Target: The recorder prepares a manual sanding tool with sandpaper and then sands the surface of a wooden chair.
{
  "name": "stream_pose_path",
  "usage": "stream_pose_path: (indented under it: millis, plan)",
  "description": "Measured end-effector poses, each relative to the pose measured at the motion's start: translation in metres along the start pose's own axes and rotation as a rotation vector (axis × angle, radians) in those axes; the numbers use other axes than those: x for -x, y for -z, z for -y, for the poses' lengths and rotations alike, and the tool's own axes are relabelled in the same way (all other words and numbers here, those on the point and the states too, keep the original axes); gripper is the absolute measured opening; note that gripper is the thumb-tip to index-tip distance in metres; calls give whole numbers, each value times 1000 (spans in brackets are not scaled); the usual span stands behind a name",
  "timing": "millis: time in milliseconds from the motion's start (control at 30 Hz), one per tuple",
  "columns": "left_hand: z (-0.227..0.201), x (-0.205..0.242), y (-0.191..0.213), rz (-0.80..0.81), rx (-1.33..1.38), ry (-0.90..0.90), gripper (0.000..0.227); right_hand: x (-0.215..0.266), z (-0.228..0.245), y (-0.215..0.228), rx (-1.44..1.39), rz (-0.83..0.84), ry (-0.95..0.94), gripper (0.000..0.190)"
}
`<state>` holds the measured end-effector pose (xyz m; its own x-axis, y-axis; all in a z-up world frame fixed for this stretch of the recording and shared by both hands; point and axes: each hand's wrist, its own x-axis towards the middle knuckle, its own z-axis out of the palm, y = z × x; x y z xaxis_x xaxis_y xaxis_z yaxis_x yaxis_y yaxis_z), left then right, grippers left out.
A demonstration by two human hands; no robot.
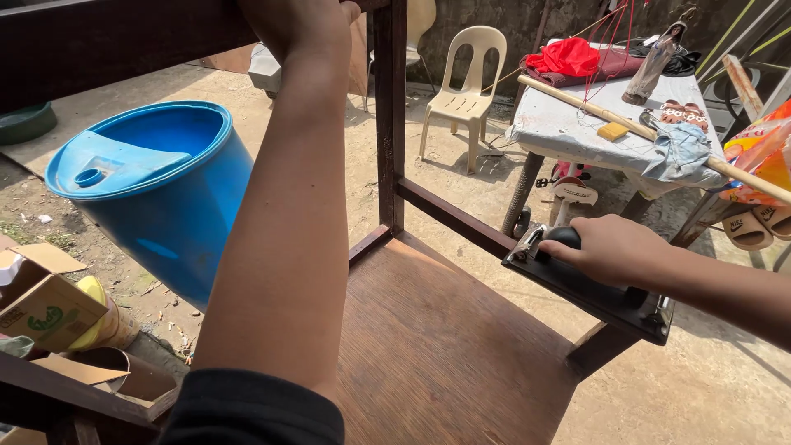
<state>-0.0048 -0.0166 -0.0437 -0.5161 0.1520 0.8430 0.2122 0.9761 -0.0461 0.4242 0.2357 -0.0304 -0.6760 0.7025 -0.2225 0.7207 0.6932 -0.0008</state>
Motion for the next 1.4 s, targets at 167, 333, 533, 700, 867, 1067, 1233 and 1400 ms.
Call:
stream_pose_path:
  millis: [167, 333, 533, 700, 867, 1067, 1233, 1400]
  plan:
    - [22, 22, 1, 0, 20, -11, 85, -50, 76, 18, -24, -66, 47, 70]
    - [10, 57, 2, 30, 87, -52, 82, -45, 48, 8, 46, -75, 67, 75]
    - [-14, 60, -11, 8, 163, -71, 80, -8, 2, 9, 126, 1, -10, 73]
    - [-70, -58, 92, 8, 207, -61, 78, -61, 77, 18, 58, -81, 100, 73]
    - [-93, -86, 123, -4, 250, -68, 76, -29, 41, 9, 40, -49, 47, 74]
    - [-105, -104, 125, -31, 277, -74, 73, -69, 83, 20, 71, -75, 94, 74]
    - [-101, -112, 124, -43, 285, -47, 71, -119, 116, 18, -70, -90, 154, 74]
    - [-132, -135, 113, -216, 190, 14, 79, -77, 56, 13, 1, -69, 138, 69]
